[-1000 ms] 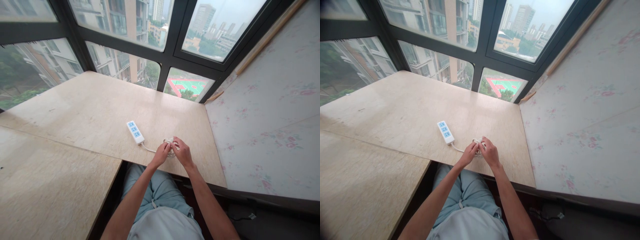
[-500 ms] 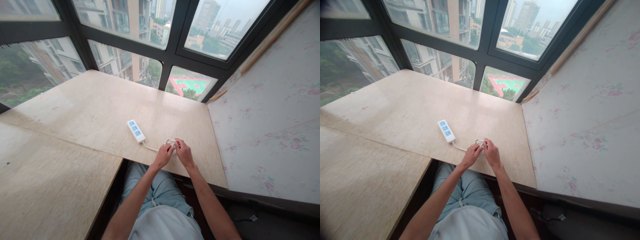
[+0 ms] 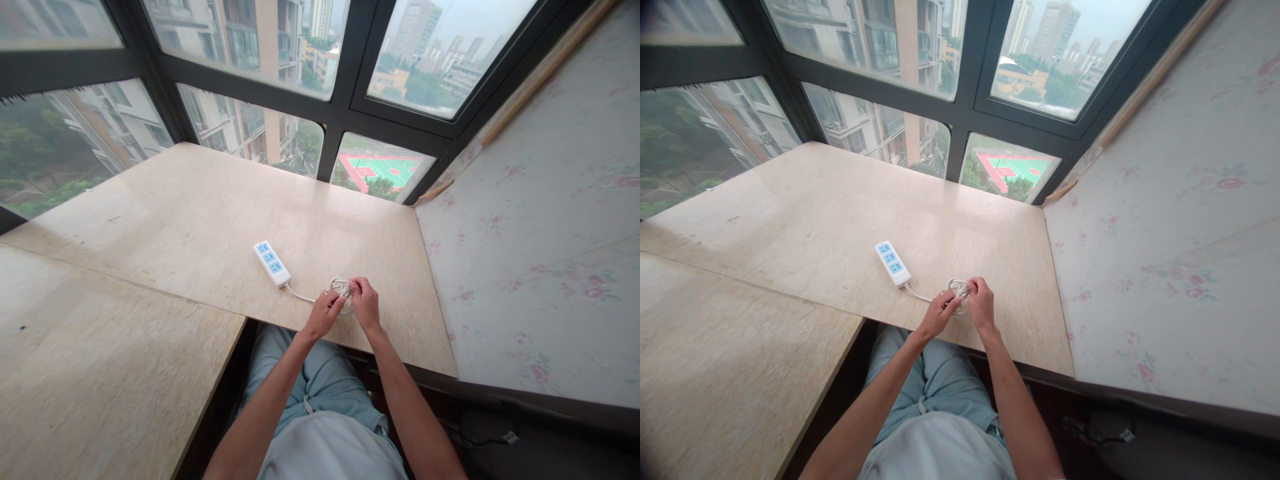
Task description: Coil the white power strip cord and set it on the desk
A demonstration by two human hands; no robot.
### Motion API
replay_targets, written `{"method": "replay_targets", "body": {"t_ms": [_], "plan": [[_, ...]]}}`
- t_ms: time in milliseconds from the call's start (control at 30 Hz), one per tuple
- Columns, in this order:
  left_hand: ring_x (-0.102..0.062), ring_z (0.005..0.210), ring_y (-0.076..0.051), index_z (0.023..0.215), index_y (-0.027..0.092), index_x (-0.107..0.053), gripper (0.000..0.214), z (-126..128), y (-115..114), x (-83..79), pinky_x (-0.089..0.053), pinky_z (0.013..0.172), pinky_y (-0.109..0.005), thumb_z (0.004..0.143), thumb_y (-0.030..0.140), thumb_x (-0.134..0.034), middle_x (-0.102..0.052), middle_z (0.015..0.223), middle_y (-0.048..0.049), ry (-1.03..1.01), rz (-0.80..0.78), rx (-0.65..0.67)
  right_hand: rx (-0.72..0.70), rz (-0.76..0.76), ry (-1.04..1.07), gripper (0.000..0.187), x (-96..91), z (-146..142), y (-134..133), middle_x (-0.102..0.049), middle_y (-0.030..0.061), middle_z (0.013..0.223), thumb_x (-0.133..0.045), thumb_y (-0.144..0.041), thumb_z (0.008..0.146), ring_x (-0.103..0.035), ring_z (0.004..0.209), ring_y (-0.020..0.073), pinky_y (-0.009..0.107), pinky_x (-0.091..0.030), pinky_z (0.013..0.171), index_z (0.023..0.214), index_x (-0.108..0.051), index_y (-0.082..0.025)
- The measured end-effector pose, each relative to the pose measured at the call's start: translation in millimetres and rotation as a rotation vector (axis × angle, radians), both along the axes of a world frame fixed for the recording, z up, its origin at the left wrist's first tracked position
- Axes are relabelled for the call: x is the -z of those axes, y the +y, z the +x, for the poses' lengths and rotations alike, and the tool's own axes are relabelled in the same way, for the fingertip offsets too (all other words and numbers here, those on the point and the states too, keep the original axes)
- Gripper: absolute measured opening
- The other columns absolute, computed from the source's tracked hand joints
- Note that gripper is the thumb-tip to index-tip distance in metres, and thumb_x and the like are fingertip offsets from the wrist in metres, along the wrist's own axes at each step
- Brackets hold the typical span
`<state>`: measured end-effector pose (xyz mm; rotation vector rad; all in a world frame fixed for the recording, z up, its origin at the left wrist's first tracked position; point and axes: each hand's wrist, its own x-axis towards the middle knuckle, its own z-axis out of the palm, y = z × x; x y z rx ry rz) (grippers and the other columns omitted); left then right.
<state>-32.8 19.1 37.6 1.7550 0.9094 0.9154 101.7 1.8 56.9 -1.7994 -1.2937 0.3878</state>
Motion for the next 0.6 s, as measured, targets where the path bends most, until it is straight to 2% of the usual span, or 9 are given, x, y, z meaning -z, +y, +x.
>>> {"method": "replay_targets", "body": {"t_ms": [167,400,600], "plan": [[-0.046,0.074,-0.015,0.066,0.018,-0.048,0.034,-5.7,1.8,0.0,-0.037,0.071,-0.028,0.092,0.04,-0.041,-0.052,0.071,-0.0006,-0.034,-0.04,0.047,0.025,-0.025,0.099,0.02,2.6,3.8,8.4,-0.066,0.0038,0.075,-0.046,-0.034,0.081,-0.059,0.072,0.0194,0.031,-0.044,0.069,0.079,-0.059,-0.02],[-0.046,0.074,-0.015,0.065,0.018,-0.048,0.036,-9.7,4.0,2.3,-0.037,0.07,-0.027,0.09,0.044,-0.042,-0.05,0.071,-0.0004,-0.102,-0.129,0.067,-0.023,-0.032,0.184,0.017,11.2,9.5,16.6,-0.065,0.0017,0.07,-0.05,-0.034,0.078,-0.058,0.067,0.0186,0.03,-0.045,0.065,0.074,-0.059,-0.021],[-0.044,0.067,-0.013,0.066,0.017,-0.053,0.035,-13.4,5.1,4.0,-0.038,0.066,-0.025,0.085,0.045,-0.047,-0.048,0.068,0.0006,-0.206,-0.276,0.061,-0.002,-0.038,0.317,0.02,20.9,10.7,25.4,-0.067,0.0027,0.068,-0.054,-0.039,0.076,-0.059,0.064,0.0184,0.028,-0.047,0.057,0.073,-0.059,-0.02]]}}
